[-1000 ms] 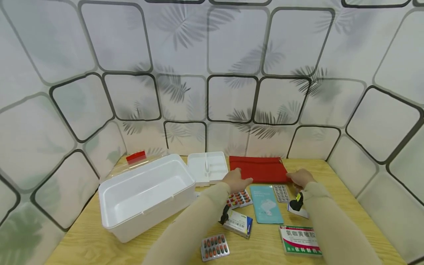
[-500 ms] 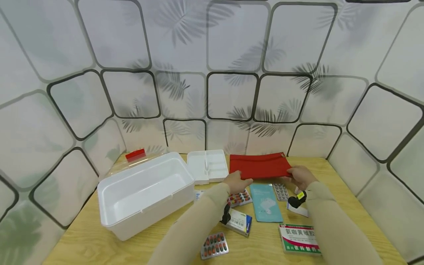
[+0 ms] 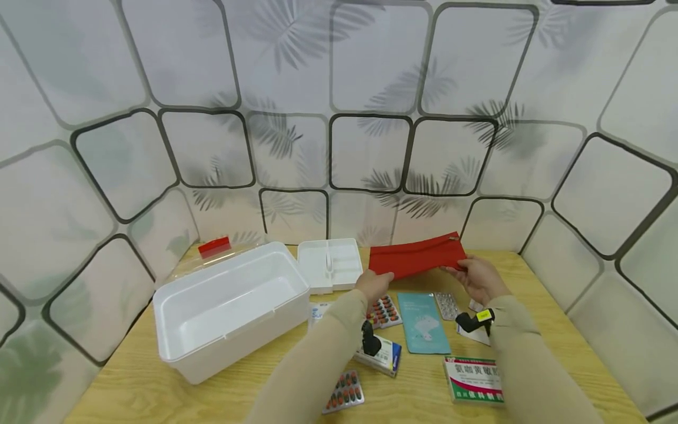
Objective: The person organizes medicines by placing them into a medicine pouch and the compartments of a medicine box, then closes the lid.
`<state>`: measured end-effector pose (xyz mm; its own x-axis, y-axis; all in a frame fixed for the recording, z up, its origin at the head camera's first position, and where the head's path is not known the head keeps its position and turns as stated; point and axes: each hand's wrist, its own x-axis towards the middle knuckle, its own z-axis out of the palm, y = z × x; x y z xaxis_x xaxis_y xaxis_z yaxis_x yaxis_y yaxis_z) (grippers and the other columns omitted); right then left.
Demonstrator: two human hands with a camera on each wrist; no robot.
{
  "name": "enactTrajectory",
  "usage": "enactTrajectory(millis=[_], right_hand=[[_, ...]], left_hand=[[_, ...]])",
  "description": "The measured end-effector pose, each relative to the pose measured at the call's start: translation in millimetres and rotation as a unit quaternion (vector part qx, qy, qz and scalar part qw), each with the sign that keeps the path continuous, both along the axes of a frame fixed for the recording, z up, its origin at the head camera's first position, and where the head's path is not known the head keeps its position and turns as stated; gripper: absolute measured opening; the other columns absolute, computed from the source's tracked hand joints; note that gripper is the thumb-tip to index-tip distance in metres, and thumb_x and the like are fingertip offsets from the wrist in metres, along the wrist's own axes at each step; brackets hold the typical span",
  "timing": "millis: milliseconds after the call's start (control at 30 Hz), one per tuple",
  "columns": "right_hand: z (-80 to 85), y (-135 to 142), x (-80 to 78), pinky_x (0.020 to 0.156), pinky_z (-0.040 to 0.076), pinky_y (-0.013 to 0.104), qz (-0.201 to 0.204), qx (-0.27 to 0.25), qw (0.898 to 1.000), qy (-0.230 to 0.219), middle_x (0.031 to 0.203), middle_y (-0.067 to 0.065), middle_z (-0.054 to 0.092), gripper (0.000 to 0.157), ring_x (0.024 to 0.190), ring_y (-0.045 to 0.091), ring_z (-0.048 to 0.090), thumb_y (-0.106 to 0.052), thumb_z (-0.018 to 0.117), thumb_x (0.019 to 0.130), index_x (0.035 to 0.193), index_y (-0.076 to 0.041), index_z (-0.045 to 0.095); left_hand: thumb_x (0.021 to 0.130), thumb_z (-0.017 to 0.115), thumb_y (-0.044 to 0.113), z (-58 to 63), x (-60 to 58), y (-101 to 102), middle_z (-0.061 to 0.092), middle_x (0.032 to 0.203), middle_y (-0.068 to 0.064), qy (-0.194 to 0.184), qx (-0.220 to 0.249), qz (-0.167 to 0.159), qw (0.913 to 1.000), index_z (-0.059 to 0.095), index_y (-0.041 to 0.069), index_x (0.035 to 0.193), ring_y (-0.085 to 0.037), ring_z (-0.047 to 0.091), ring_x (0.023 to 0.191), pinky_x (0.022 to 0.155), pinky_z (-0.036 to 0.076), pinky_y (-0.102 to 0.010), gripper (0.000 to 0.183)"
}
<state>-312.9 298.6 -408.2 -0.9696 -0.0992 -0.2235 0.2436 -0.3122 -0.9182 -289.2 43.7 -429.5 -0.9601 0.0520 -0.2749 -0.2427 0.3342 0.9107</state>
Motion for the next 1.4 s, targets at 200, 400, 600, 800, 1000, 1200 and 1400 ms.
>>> enactTrajectory(millis=[200, 400, 600, 800, 1000, 1200, 1400], right_hand=[[15.6, -4, 1.4, 0.085, 0.051, 0.019, 0.008, -0.069, 0.997, 0.029, 0.158, 0.015, -0.001, 0.057, 0.096, 0.021, 0.066, -0.007, 0.023, 0.105, 0.153, -0.009, -0.008], [22.9, -7, 2.7, 0.081, 0.052, 0.019, 0.003, -0.122, 0.989, 0.082, 0.147, 0.017, 0.023, 0.053, 0.098, 0.022, 0.067, -0.006, 0.028, 0.105, 0.152, -0.008, 0.003], [24.3, -9, 4.5, 0.080, 0.053, 0.022, 0.008, -0.186, 0.974, 0.127, 0.126, 0.013, 0.047, 0.043, 0.098, 0.025, 0.067, -0.003, 0.033, 0.104, 0.144, -0.005, 0.018], [27.9, -6, 13.1, 0.079, 0.054, 0.025, 0.020, -0.237, 0.961, 0.142, 0.123, 0.014, 0.054, 0.042, 0.099, 0.029, 0.067, -0.001, 0.034, 0.104, 0.144, -0.006, 0.021], [33.6, -1, 31.9, 0.080, 0.054, 0.026, 0.050, -0.230, 0.956, 0.176, 0.128, 0.014, 0.052, 0.049, 0.100, 0.030, 0.067, -0.002, 0.034, 0.104, 0.149, -0.005, 0.017], [39.4, -5, 51.2, 0.079, 0.055, 0.028, 0.074, -0.179, 0.957, 0.216, 0.119, 0.013, 0.060, 0.035, 0.095, 0.026, 0.068, -0.003, 0.034, 0.104, 0.140, -0.002, 0.034], [44.7, -16, 69.4, 0.077, 0.056, 0.029, 0.076, -0.106, 0.959, 0.252, 0.110, 0.009, 0.066, 0.024, 0.089, 0.021, 0.068, 0.000, 0.035, 0.103, 0.122, -0.003, 0.050]], left_hand=[[0.095, 0.054, 0.038, -4.3, -1.5, 2, 0.048, 0.137, -0.020, 0.023, -0.049, -0.012, 0.9985, 0.043, -0.007, 0.138, -0.035, 0.046, 0.124, 0.102, 0.041, -0.046, 0.063], [0.096, 0.052, 0.040, -7.7, -4.1, 5, 0.058, 0.124, -0.017, 0.029, -0.046, -0.002, 0.9985, 0.050, -0.005, 0.132, -0.028, 0.056, 0.106, 0.092, 0.047, -0.042, 0.059], [0.096, 0.053, 0.038, -8.7, -9.1, 4, 0.059, 0.123, -0.016, 0.026, 0.058, 0.023, 0.9977, 0.055, -0.003, 0.129, -0.030, 0.058, 0.105, 0.088, 0.047, -0.038, 0.054], [0.098, 0.052, 0.028, -4.6, -8.4, -6, 0.065, 0.110, -0.018, 0.003, 0.195, 0.046, 0.9796, 0.057, -0.005, 0.127, -0.033, 0.067, 0.090, 0.070, 0.049, -0.034, 0.044], [0.096, 0.055, 0.016, 8.4, -3.2, -19, 0.064, 0.098, -0.018, -0.002, 0.288, 0.078, 0.9544, 0.056, -0.013, 0.121, -0.021, 0.065, 0.074, 0.072, 0.055, -0.032, 0.038], [0.092, 0.051, 0.000, 27.8, 5.9, -43, 0.054, 0.103, -0.011, -0.066, 0.436, 0.066, 0.8949, 0.048, -0.007, 0.116, -0.018, 0.052, 0.081, 0.066, 0.045, -0.024, 0.026], [0.090, 0.045, -0.006, 46.5, 26.1, -73, 0.047, 0.128, -0.012, -0.004, 0.470, 0.001, 0.8828, 0.038, 0.008, 0.138, -0.025, 0.050, 0.107, 0.075, 0.046, -0.030, 0.051]])
